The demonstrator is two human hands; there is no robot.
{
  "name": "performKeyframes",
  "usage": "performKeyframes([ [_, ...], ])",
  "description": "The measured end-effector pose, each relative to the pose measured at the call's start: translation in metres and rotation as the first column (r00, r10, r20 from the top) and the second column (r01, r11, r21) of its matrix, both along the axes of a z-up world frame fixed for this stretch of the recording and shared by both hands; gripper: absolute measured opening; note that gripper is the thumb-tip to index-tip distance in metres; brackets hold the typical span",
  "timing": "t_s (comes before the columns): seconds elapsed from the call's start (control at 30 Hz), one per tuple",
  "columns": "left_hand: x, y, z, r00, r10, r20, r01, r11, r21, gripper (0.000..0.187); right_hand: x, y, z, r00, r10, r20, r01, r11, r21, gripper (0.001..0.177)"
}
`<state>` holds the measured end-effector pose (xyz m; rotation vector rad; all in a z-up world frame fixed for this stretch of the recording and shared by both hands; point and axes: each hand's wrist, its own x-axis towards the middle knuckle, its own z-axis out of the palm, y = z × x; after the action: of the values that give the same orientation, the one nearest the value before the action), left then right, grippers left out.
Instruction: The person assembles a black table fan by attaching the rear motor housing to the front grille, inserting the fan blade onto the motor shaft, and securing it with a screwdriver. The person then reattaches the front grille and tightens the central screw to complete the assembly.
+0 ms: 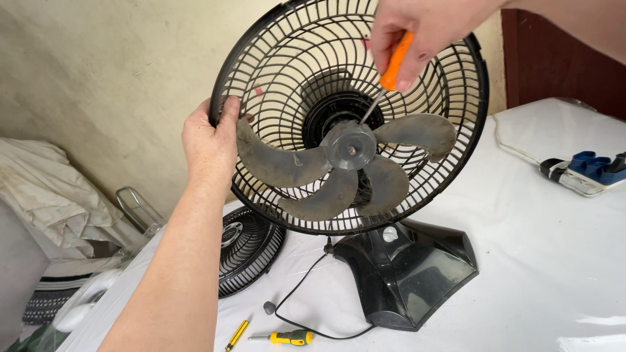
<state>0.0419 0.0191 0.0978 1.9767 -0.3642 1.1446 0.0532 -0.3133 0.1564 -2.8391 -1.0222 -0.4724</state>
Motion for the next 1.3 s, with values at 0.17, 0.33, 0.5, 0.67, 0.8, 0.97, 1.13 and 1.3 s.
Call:
performKeyframes([
  [0.17,-0.016,-0.01,-0.013,0.981,0.068,0.18,-0.066,0.998,-0.014,0.034,-0.041,0.0,-0.025,0.965,-0.261,-0.026,0.262,0.962,0.075,0.038],
  [0.33,-0.027,-0.023,-0.017,0.995,0.089,0.04,-0.085,0.991,-0.102,0.038,-0.087,0.017,-0.044,0.899,-0.412,0.15,0.42,0.907,-0.022,0.035],
  [0.5,-0.041,-0.038,-0.019,0.944,0.151,0.295,-0.162,0.987,0.015,0.056,-0.109,0.031,-0.065,0.898,-0.369,0.238,0.385,0.922,-0.024,0.029],
  [0.67,-0.063,-0.061,-0.042,0.788,0.197,0.583,-0.513,0.734,0.445,0.049,-0.114,0.025,-0.093,0.887,-0.443,0.127,0.441,0.896,0.042,0.029],
  [0.8,-0.054,-0.094,-0.044,0.934,0.043,0.354,-0.312,0.578,0.754,0.054,-0.109,0.021,-0.111,0.913,-0.398,0.091,0.38,0.91,0.164,0.021],
  [0.97,-0.044,-0.108,-0.046,0.892,0.025,0.451,-0.349,0.672,0.653,0.096,-0.099,0.011,-0.135,0.909,-0.412,-0.066,0.409,0.848,0.337,0.034],
  [1.13,-0.036,-0.098,-0.038,0.957,0.025,0.29,-0.205,0.763,0.613,0.098,-0.094,0.011,-0.147,0.866,-0.452,-0.215,0.5,0.804,0.321,0.033],
  [1.3,-0.043,-0.099,-0.043,0.95,-0.008,0.313,-0.211,0.723,0.658,0.083,-0.092,0.009,-0.147,0.845,-0.432,-0.316,0.531,0.749,0.396,0.038],
])
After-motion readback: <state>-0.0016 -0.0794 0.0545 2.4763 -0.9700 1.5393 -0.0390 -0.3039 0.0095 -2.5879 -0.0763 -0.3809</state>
